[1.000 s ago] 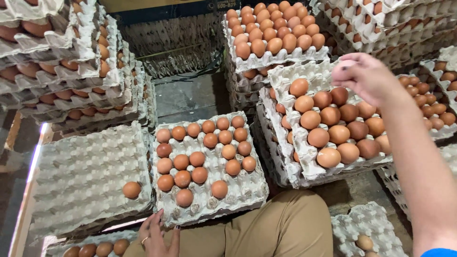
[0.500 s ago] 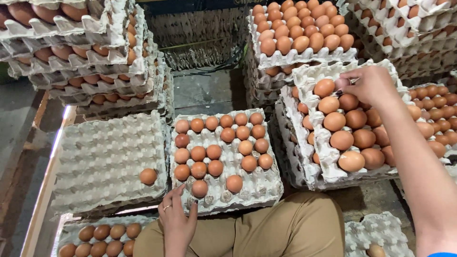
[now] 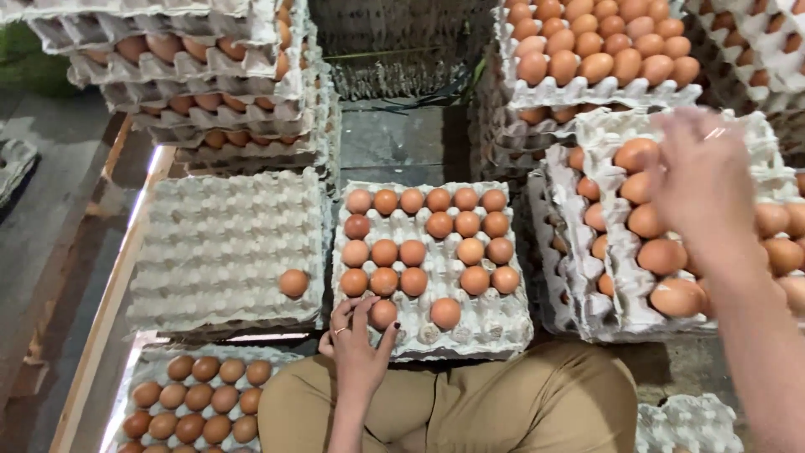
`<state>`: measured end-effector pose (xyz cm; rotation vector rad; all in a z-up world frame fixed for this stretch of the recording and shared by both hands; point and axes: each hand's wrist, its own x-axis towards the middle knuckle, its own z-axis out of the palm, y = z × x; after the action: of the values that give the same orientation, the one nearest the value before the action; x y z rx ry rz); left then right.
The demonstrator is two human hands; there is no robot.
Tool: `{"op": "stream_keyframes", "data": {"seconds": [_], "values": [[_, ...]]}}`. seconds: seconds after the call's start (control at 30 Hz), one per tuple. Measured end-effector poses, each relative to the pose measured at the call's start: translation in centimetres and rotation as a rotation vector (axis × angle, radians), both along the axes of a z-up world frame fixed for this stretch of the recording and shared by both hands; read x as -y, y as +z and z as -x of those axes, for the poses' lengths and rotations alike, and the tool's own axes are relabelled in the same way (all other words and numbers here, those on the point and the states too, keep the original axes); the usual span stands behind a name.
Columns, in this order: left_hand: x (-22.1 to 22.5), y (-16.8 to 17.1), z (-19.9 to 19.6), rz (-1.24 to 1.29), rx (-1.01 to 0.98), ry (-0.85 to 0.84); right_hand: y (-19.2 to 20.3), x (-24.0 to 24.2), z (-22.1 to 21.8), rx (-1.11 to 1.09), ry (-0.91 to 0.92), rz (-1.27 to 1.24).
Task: Sorting and packing eggs into cardboard trays by hand.
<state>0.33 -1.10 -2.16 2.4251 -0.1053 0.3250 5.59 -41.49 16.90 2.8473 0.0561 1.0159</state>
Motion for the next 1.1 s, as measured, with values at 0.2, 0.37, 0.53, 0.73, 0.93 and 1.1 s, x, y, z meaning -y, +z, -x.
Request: {"op": "stream_keyframes", "data": {"seconds": [0.2, 0.37, 0.53, 0.73, 0.93, 1.1], "values": [[0.0, -0.2, 0.1, 0.030, 0.007, -0.003, -1.9, -12.4, 0.3, -0.549, 0.256, -0.374], [-0.4, -0.3, 0.2, 0.029, 0.017, -0.032, -8.6, -16.4, -4.7, -0.590, 0.230, -0.211], [-0.8, -0.4, 0.3, 0.027, 0.001, -0.047, -14.8, -17.6, -7.6, -0.463, 0.268, -0.052], [-0.9, -0.8, 0.4, 0.032, 0.007, -0.060, -15.7, -17.6, -7.8, -0.465, 0.215, -0.049], [-0.8, -0.6, 0.4, 0.044, 0.020, -0.053, -12.7, -20.7, -5.5, -0.422, 0.433, -0.246], [-0.9, -0.5, 0.4, 0.047, -0.014, -0.056, -11.3, -23.8, -4.6, -0.507, 0.468, -0.309]]}}
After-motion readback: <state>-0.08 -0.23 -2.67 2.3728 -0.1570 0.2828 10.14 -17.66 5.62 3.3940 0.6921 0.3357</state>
